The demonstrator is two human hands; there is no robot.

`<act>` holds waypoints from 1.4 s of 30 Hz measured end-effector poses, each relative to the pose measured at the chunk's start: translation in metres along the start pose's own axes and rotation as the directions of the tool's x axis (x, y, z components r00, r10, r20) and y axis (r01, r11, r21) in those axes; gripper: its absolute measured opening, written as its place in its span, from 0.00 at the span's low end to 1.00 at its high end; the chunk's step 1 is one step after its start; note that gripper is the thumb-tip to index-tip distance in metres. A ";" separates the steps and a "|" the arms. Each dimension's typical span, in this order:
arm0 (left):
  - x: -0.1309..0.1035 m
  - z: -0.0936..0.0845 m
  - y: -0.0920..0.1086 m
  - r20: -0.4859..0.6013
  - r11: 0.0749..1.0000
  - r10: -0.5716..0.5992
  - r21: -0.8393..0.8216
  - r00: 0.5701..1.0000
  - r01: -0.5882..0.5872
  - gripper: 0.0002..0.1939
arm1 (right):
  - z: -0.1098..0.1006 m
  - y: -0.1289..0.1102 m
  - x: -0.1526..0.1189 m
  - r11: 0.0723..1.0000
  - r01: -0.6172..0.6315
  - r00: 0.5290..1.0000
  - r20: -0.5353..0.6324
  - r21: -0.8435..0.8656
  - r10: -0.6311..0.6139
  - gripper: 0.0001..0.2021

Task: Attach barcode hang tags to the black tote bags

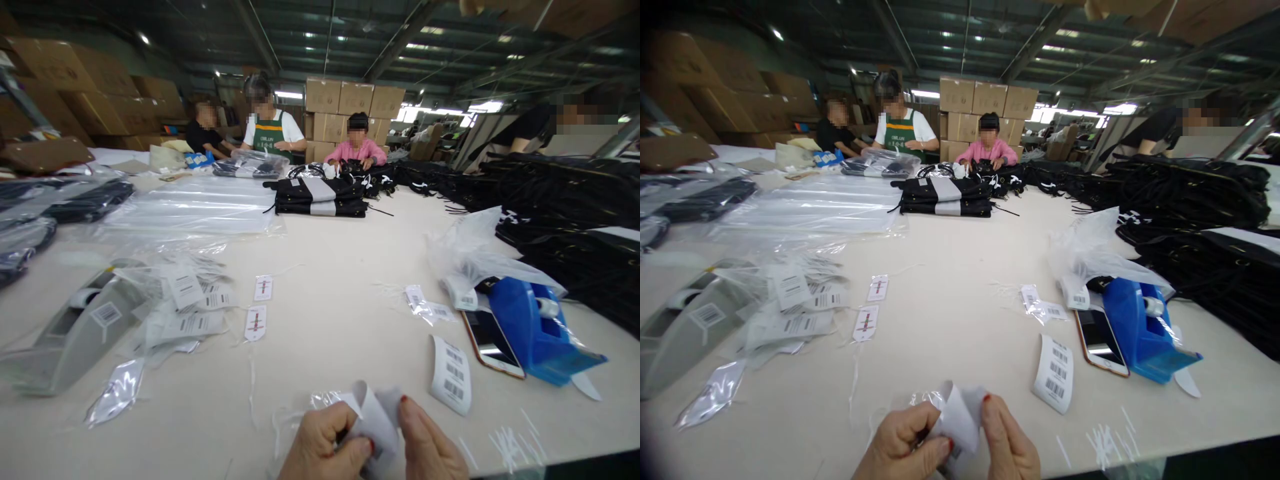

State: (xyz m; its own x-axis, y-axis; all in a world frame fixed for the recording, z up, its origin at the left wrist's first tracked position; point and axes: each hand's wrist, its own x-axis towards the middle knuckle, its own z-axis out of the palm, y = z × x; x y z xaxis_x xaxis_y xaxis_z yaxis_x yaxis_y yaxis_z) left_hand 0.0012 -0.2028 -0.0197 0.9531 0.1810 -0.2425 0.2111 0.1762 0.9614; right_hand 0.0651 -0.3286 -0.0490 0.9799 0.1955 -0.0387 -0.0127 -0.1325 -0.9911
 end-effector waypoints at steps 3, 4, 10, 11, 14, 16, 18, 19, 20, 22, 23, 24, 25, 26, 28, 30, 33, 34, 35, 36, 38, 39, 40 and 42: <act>0.019 -0.006 0.005 -0.016 0.993 -0.064 -0.099 0.998 0.062 0.17 | -0.011 0.003 0.019 0.933 0.343 0.913 -0.198 -0.104 -0.358 0.21; 0.028 -0.011 0.006 -0.026 0.991 -0.087 -0.105 0.996 0.084 0.17 | -0.017 0.000 0.025 0.835 0.516 0.821 -0.169 -0.190 -0.546 0.23; 0.071 -0.043 0.013 -0.254 0.894 0.139 0.448 0.957 -0.011 0.13 | -0.054 -0.026 0.038 0.267 0.822 0.443 0.271 -0.503 -0.854 0.26; 0.069 -0.044 0.016 -0.291 0.813 0.275 0.580 0.917 -0.060 0.14 | -0.057 -0.028 0.036 0.233 0.827 0.425 0.297 -0.511 -0.855 0.26; 0.050 -0.035 0.028 -0.258 0.757 0.360 0.643 0.897 -0.119 0.08 | -0.058 -0.030 0.030 0.221 0.839 0.411 0.313 -0.496 -0.856 0.24; 0.034 -0.024 0.034 -0.154 0.911 0.101 0.412 0.983 -0.029 0.11 | -0.053 -0.031 0.029 0.239 0.851 0.412 0.313 -0.467 -0.856 0.23; 0.022 -0.013 0.036 0.017 0.986 -0.131 0.109 0.991 0.128 0.15 | -0.044 -0.030 0.031 0.248 0.884 0.381 0.306 -0.396 -0.872 0.24; 0.018 -0.009 0.036 0.089 0.982 -0.185 -0.018 0.979 0.188 0.16 | -0.040 -0.029 0.034 0.264 0.903 0.371 0.304 -0.340 -0.877 0.25; 0.016 -0.005 0.034 0.142 0.967 -0.211 -0.113 0.967 0.227 0.16 | -0.035 -0.027 0.036 0.297 0.915 0.377 0.317 -0.274 -0.870 0.27; 0.013 -0.002 0.031 0.216 0.933 -0.231 -0.229 0.949 0.279 0.14 | -0.028 -0.022 0.039 0.414 0.898 0.440 0.379 -0.151 -0.814 0.32; 0.012 -0.002 0.029 0.242 0.917 -0.240 -0.261 0.940 0.301 0.13 | -0.027 -0.018 0.039 0.491 0.864 0.488 0.420 -0.109 -0.765 0.33; 0.012 -0.002 0.028 0.266 0.905 -0.248 -0.279 0.932 0.321 0.12 | -0.026 -0.015 0.039 0.566 0.821 0.534 0.460 -0.080 -0.710 0.34; 0.011 -0.003 0.027 0.289 0.894 -0.258 -0.290 0.922 0.341 0.11 | -0.026 -0.011 0.038 0.635 0.771 0.574 0.491 -0.055 -0.655 0.34; 0.010 -0.003 0.027 0.312 0.884 -0.268 -0.296 0.912 0.361 0.10 | -0.027 -0.008 0.036 0.700 0.713 0.613 0.515 -0.035 -0.599 0.34; 0.008 -0.004 0.026 0.309 0.875 -0.299 -0.290 0.903 0.389 0.09 | -0.031 -0.003 0.032 0.824 0.566 0.688 0.562 -0.019 -0.460 0.33; 0.006 -0.004 0.024 0.188 0.883 -0.312 -0.304 0.931 0.358 0.08 | -0.033 0.001 0.027 0.919 0.394 0.758 0.567 -0.003 -0.323 0.32; 0.006 -0.003 0.019 -0.160 0.904 -0.275 -0.379 0.948 0.198 0.09 | -0.031 0.005 0.017 0.988 0.132 0.920 0.361 0.079 -0.152 0.24; 0.006 -0.002 0.016 -0.247 0.905 -0.263 -0.399 0.933 0.150 0.10 | -0.028 0.006 0.013 0.993 0.062 0.957 0.277 0.099 -0.087 0.21; 0.007 0.000 0.013 -0.305 0.904 -0.257 -0.412 0.917 0.117 0.11 | -0.024 0.007 0.009 0.995 0.002 0.977 0.213 0.100 -0.023 0.19; 0.008 0.001 0.009 -0.336 0.903 -0.256 -0.418 0.906 0.099 0.11 | -0.020 0.008 0.004 0.995 -0.050 0.983 0.178 0.082 0.035 0.17; 0.008 0.005 -0.001 -0.353 0.904 -0.249 -0.418 0.902 0.086 0.12 | -0.012 0.009 -0.004 0.990 -0.125 0.979 0.166 0.058 0.114 0.16; 0.008 0.006 -0.006 -0.356 0.911 -0.236 -0.406 0.904 0.078 0.12 | -0.008 0.009 -0.006 0.985 -0.157 0.976 0.165 0.067 0.145 0.16; 0.008 0.006 -0.011 -0.359 0.923 -0.213 -0.378 0.909 0.067 0.11 | -0.006 0.008 -0.006 0.978 -0.189 0.971 0.162 0.083 0.174 0.15; 0.007 0.003 -0.020 -0.402 0.975 -0.111 -0.221 0.909 0.021 0.10 | -0.007 0.006 -0.002 0.965 -0.245 0.958 0.178 0.098 0.225 0.15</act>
State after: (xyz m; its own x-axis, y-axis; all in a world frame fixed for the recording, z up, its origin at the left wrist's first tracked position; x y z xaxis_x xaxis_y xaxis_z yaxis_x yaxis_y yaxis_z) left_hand 0.0041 -0.2079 -0.0399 0.7559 0.5336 -0.3792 0.1783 0.3894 0.9036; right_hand 0.0649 -0.3362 -0.0536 0.9004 0.3302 -0.2831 -0.2718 -0.0809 -0.9589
